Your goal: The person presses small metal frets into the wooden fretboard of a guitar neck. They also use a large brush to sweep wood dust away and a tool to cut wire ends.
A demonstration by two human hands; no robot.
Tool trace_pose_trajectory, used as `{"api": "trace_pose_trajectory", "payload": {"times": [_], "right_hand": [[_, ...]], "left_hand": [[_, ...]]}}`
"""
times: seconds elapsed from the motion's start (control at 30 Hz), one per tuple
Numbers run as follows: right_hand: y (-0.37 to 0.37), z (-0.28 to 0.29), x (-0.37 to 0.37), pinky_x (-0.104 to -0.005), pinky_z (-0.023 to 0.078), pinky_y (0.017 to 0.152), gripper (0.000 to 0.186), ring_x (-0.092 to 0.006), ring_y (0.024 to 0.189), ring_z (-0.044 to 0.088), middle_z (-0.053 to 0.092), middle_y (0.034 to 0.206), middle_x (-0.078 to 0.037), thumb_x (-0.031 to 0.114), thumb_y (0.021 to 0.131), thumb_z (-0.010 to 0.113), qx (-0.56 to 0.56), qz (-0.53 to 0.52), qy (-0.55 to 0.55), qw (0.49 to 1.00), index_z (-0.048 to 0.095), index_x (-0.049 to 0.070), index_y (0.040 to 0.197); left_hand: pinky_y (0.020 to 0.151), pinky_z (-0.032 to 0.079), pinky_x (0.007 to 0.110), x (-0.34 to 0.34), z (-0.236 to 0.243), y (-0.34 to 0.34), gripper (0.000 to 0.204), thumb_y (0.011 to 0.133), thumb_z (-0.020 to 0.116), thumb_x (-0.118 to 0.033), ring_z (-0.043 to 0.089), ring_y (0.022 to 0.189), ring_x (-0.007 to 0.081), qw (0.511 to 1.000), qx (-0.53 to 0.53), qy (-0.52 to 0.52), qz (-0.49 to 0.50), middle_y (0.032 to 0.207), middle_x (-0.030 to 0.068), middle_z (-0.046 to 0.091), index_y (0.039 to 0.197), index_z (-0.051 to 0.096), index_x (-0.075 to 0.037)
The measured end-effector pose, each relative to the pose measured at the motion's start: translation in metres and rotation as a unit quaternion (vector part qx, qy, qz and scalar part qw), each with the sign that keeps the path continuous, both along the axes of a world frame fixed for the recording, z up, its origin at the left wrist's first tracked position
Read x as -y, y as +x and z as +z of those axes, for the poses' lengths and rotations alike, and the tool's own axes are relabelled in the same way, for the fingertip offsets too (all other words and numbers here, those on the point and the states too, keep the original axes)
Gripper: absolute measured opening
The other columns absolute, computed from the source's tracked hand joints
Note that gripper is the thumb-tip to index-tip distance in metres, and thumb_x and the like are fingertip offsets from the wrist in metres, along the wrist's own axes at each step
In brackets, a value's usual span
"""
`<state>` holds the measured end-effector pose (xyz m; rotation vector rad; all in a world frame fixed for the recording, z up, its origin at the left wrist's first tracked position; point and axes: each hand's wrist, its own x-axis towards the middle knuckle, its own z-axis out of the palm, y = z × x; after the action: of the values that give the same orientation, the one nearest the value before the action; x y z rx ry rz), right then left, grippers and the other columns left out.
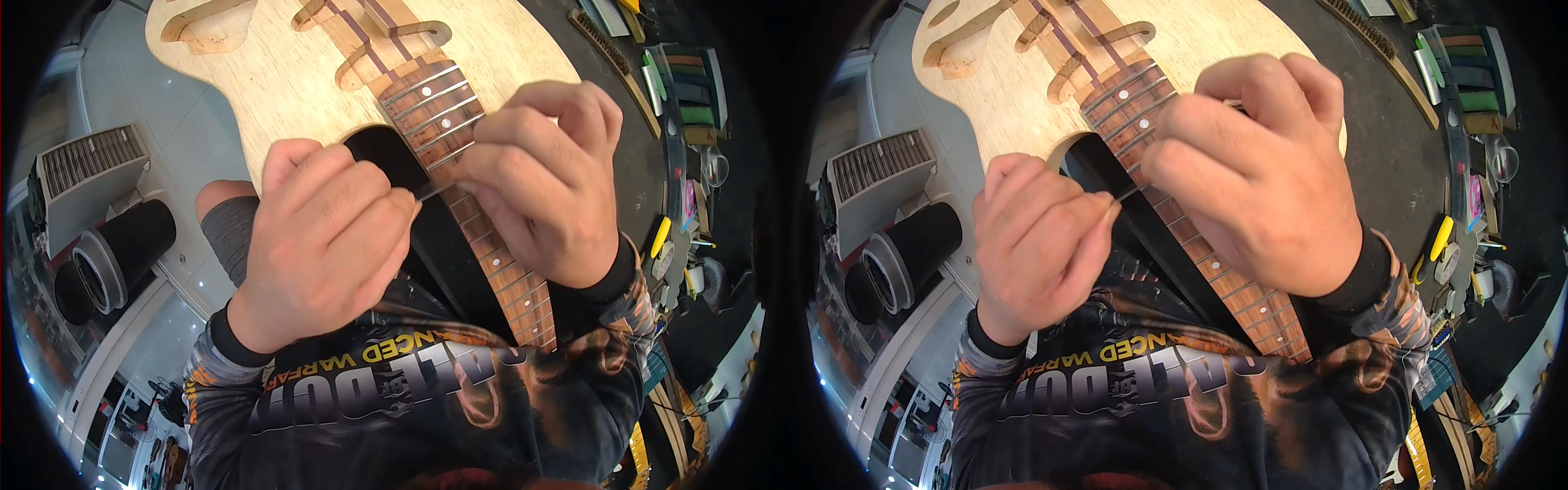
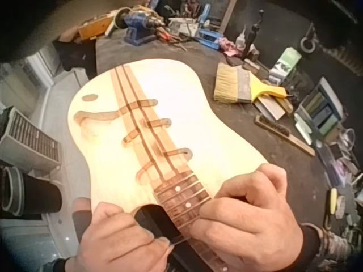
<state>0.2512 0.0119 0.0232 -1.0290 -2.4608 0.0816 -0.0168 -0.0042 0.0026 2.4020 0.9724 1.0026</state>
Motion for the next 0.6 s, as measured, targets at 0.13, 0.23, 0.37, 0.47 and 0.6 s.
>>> {"api": "trace_pose_trajectory", "payload": {"times": [0.13, 0.23, 0.37, 0.47, 0.6], "right_hand": [[-0.0010, 0.0008, -0.0015, -0.0481, 0.043, 0.109, 0.032, -0.0279, 0.116, 0.070, 0.077, 0.112, 0.004, 0.014, 0.075, 0.093, 0.006, -0.007, -0.002, 1.000, 0.081, 0.019, 0.104], [-0.0036, -0.0004, -0.0053, -0.0482, 0.043, 0.109, 0.030, -0.0280, 0.115, 0.070, 0.077, 0.111, 0.004, 0.014, 0.076, 0.094, 0.002, -0.010, 0.003, 1.000, 0.081, 0.019, 0.103], [-0.0028, 0.0051, 0.0028, -0.0484, 0.043, 0.109, 0.030, -0.0278, 0.117, 0.070, 0.077, 0.112, 0.004, 0.014, 0.079, 0.093, 0.019, -0.001, -0.016, 1.000, 0.081, 0.020, 0.105], [-0.0037, 0.0045, -0.0002, -0.0485, 0.043, 0.109, 0.030, -0.0277, 0.118, 0.070, 0.077, 0.113, 0.004, 0.015, 0.079, 0.093, 0.018, -0.003, -0.011, 1.000, 0.081, 0.020, 0.106], [-0.0053, 0.0023, -0.0052, -0.0486, 0.043, 0.110, 0.029, -0.0276, 0.117, 0.070, 0.077, 0.113, 0.004, 0.015, 0.079, 0.093, 0.024, -0.006, 0.010, 1.000, 0.081, 0.019, 0.105]], "left_hand": [[0.080, 0.049, 0.045, -0.0027, 0.0003, 0.0001, 0.028, 0.079, 0.094, 0.004, 0.066, 0.077, 0.0312, 1.000, -0.005, -0.004, -0.007, 0.091, 0.0097, 0.073, 0.103, 0.082, -0.001], [0.080, 0.050, 0.045, -0.0022, -0.0029, -0.0023, 0.028, 0.079, 0.094, 0.003, 0.066, 0.077, 0.0310, 1.000, -0.007, 0.007, 0.003, 0.091, 0.0094, 0.072, 0.104, 0.082, -0.001], [0.081, 0.050, 0.045, 0.0037, 0.0012, -0.0034, 0.027, 0.080, 0.094, 0.003, 0.066, 0.077, 0.0309, 1.000, -0.007, -0.006, -0.010, 0.091, 0.0090, 0.072, 0.104, 0.082, -0.001], [0.081, 0.050, 0.045, -0.0003, 0.0019, -0.0048, 0.027, 0.080, 0.094, 0.004, 0.066, 0.077, 0.0307, 1.000, -0.011, -0.008, -0.011, 0.091, 0.0090, 0.073, 0.104, 0.082, -0.001], [0.081, 0.050, 0.045, -0.0016, -0.0032, -0.0051, 0.026, 0.080, 0.094, 0.003, 0.066, 0.077, 0.0303, 1.000, -0.007, 0.003, 0.007, 0.091, 0.0090, 0.072, 0.103, 0.082, -0.001]]}}
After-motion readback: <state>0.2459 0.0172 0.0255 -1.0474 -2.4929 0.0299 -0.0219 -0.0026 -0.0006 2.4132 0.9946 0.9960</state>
